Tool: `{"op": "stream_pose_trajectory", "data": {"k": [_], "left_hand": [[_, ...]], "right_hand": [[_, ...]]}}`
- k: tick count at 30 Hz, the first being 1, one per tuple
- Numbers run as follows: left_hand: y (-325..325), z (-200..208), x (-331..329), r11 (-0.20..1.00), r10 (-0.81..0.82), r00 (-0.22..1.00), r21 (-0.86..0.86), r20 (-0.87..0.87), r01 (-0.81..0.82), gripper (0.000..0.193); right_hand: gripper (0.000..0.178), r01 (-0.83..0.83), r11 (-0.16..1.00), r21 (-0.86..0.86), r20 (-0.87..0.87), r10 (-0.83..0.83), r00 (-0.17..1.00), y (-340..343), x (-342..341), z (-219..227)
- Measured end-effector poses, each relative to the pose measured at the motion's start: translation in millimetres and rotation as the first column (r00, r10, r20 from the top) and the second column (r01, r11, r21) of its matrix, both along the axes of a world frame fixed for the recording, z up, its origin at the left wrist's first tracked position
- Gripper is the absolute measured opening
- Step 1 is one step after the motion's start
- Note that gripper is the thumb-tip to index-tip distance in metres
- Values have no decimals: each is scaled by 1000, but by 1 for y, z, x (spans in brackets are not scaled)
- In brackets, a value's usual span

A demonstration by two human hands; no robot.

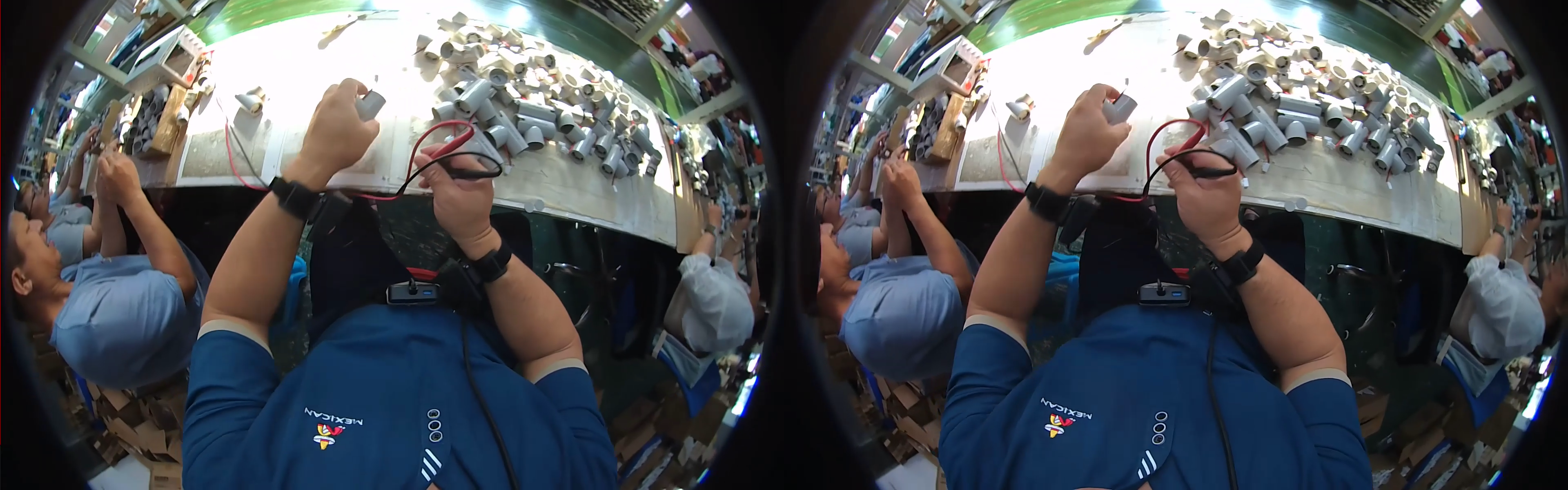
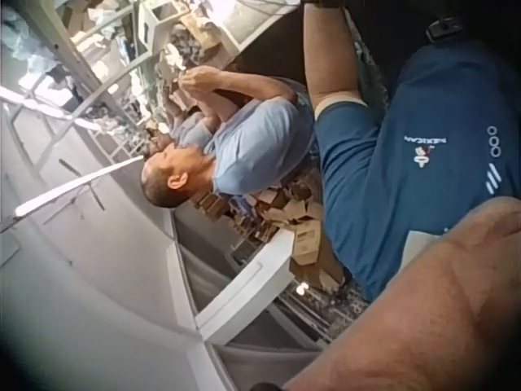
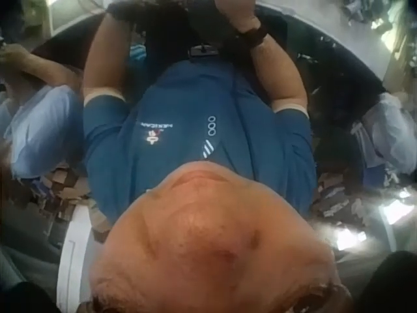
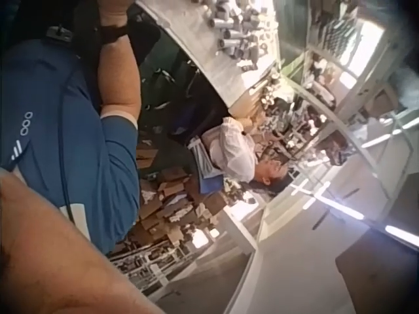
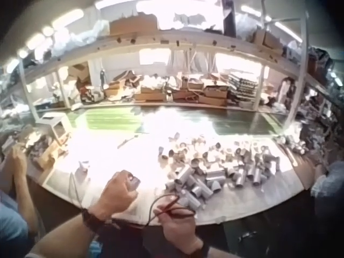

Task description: The person tests electrical components by picking up a grey plastic part, touching its wires with multimeter probes, and then placing it onto a pile. This process is repeated for several parts while other workers perform similar tasks nearby.

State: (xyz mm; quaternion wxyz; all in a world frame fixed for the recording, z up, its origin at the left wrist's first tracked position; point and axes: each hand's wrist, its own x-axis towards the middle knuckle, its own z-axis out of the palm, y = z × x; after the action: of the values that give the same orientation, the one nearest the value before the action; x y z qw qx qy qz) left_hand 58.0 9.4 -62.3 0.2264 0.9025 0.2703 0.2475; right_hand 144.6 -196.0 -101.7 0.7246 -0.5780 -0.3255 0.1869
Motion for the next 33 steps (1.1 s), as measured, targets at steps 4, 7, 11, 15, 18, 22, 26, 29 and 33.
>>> {"op": "stream_pose_trajectory", "data": {"k": [4, 7, 11, 15, 18, 22, 26, 29, 33], "left_hand": [[-47, 1, -72, 746, 39, 986, -661, 161, 79, 40], [-69, -20, -101, 295, 170, 953, -936, 251, 193, 33], [-81, -64, -116, -174, 414, 846, -883, 336, 435, 28], [-78, -92, -112, -376, 556, 779, -747, 292, 548, 28], [-75, -101, -111, -406, 566, 781, -735, 265, 543, 28], [-75, -100, -112, -482, 565, 783, -667, 259, 569, 26], [-74, -97, -112, -475, 570, 775, -660, 273, 582, 26], [-75, -100, -113, -483, 555, 789, -671, 262, 563, 25], [-74, -101, -112, -492, 550, 794, -667, 261, 560, 25]], "right_hand": [[13, -37, 999, 12, -4, 37, 999, 17, -3, 7], [13, -82, 996, 19, -4, 82, 997, 30, -4, 8], [15, -171, 985, -12, 1, 171, 985, 47, -10, 7], [17, -237, 968, -78, -44, 234, 971, 60, -25, 7], [18, -253, 958, -132, -63, 247, 967, 67, -30, 6], [18, -260, 932, -252, -32, 261, 965, 74, -31, 3], [17, -260, 925, -277, 32, 280, 960, 80, -34, 2], [17, -250, 917, -310, 104, 294, 950, 78, -34, 0], [18, -262, 898, -353, 150, 331, 932, 79, -31, 2]]}}
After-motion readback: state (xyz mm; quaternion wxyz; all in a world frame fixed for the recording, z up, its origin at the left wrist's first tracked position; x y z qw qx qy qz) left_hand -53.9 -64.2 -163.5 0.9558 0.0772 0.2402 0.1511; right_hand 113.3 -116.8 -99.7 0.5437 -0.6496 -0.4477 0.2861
